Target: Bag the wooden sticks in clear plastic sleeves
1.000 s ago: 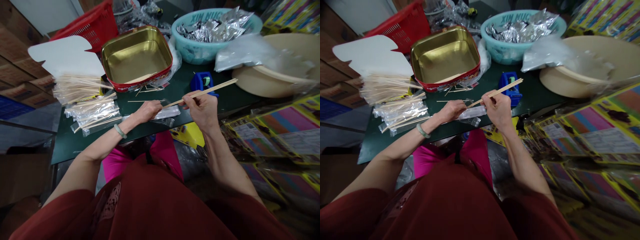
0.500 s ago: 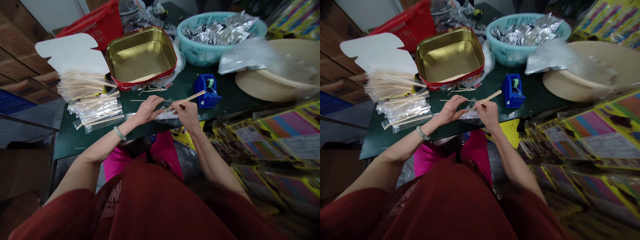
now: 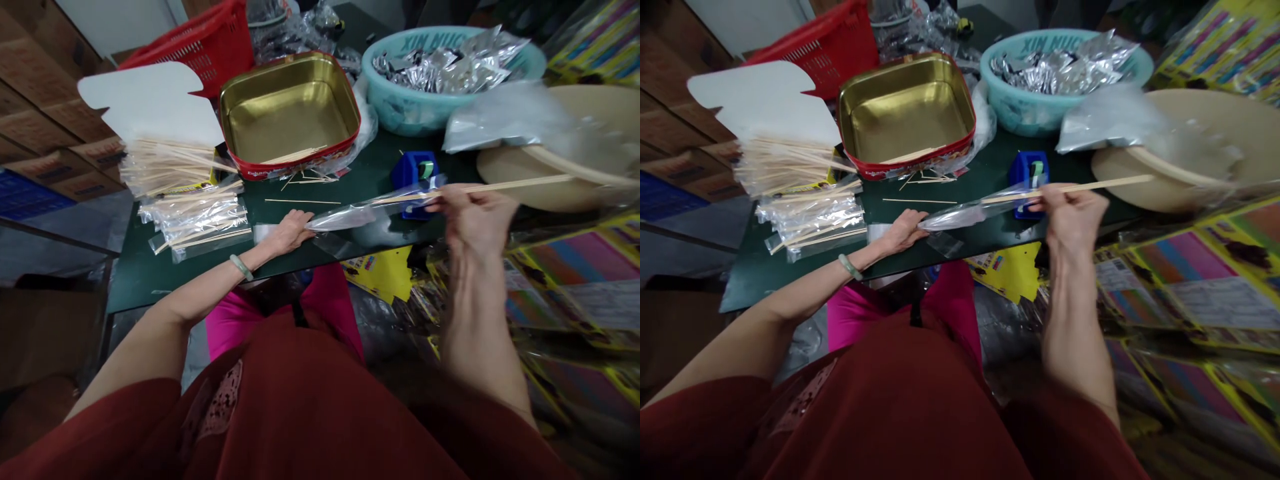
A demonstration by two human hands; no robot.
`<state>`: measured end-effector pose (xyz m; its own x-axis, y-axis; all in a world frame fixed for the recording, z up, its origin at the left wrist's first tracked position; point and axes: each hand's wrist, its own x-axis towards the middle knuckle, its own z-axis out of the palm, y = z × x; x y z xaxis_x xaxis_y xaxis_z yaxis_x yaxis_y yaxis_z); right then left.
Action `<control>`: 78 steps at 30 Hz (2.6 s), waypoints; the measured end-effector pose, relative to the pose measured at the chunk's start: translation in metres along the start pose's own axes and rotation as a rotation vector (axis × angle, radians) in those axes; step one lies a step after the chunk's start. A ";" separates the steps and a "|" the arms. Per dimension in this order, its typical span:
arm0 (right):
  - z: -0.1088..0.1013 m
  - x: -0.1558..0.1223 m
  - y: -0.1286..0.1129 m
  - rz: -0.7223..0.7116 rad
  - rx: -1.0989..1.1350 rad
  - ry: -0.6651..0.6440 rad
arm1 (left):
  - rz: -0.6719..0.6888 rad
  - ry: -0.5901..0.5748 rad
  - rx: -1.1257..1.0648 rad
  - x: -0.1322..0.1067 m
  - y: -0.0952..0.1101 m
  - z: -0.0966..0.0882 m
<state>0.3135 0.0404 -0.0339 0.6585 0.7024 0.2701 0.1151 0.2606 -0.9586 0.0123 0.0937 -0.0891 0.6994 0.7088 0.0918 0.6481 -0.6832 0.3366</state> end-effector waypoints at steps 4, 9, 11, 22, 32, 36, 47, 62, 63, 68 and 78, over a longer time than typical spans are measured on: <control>-0.028 0.015 -0.033 -0.148 0.067 0.099 | -0.065 -0.042 -0.122 0.003 -0.003 -0.017; -0.007 -0.029 -0.073 -0.053 0.094 -0.277 | -0.072 0.018 -0.618 0.007 0.021 -0.077; 0.012 -0.049 -0.079 0.009 0.085 -0.395 | -0.035 -0.028 -0.764 0.005 0.042 -0.095; 0.064 -0.068 -0.061 -0.122 -0.054 -0.481 | -0.244 -0.150 -1.097 -0.031 0.068 -0.089; 0.079 -0.065 -0.064 -0.262 -0.128 -0.322 | -0.231 -0.199 -1.115 -0.034 0.068 -0.085; 0.080 -0.089 -0.064 -0.342 -0.163 -0.473 | -0.237 -0.108 -1.181 -0.031 0.068 -0.086; 0.076 -0.108 -0.048 -0.142 0.000 -0.589 | -0.171 -0.002 -1.282 -0.033 0.072 -0.084; 0.074 -0.122 -0.060 -0.939 -0.613 -0.301 | 0.068 0.268 -0.723 -0.035 0.086 -0.090; 0.074 -0.122 -0.060 -0.952 -0.642 -0.299 | 0.093 0.266 -0.676 -0.036 0.087 -0.091; 0.072 -0.123 -0.060 -1.019 -0.717 -0.307 | 0.212 0.257 -0.357 -0.037 0.087 -0.092; 0.046 -0.093 -0.053 -0.739 -0.586 -0.134 | 0.241 0.156 -0.489 -0.038 0.087 -0.093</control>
<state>0.2119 -0.0083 -0.0046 0.1832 0.5728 0.7990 0.8466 0.3211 -0.4243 0.0140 0.0234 0.0236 0.7335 0.5857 0.3448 0.2347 -0.6944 0.6803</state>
